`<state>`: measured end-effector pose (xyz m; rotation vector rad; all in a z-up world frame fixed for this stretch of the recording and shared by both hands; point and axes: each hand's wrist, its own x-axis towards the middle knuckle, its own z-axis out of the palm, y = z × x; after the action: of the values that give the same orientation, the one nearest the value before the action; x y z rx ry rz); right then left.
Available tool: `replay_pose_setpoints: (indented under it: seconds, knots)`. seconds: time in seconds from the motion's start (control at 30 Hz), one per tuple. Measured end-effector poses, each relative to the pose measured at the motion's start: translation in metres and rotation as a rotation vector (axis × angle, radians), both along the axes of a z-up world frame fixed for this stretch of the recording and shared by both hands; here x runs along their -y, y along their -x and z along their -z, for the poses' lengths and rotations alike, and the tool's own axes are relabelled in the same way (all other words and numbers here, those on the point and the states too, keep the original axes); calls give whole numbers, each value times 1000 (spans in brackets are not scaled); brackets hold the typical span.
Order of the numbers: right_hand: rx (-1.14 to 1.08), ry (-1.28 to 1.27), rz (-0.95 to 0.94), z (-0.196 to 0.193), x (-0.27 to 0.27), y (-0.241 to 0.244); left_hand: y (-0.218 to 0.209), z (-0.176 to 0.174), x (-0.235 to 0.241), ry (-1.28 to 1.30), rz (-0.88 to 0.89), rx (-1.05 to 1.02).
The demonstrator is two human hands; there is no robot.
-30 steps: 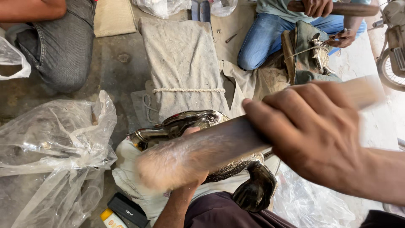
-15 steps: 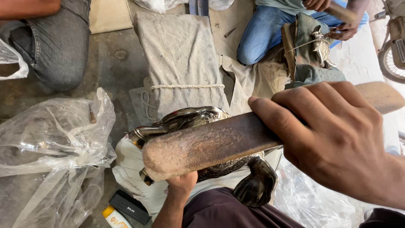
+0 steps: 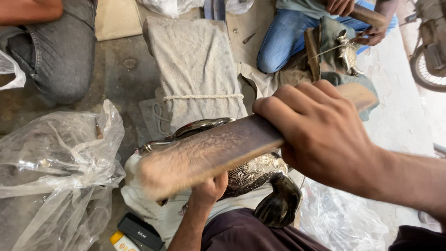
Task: The person uses a small metal chisel and a wooden mallet to engrave intricate patterns into a silver-colored metal object shaped like an elephant. The workpiece rests on the person's lap while they repeatedly strike the chisel to create detailed designs.
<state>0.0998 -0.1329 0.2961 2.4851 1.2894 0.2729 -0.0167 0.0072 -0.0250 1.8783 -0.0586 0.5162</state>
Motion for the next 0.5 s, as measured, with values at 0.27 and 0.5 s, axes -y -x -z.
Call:
replay_pose_setpoints:
  seconds: [0.27,0.5]
  knots:
    - [81,156,25,-13,-13,2,-9,6,9,208,58,-489]
    - [87,-38,-107,-21,-19,6,-22,-46,-7,26,-71,346]
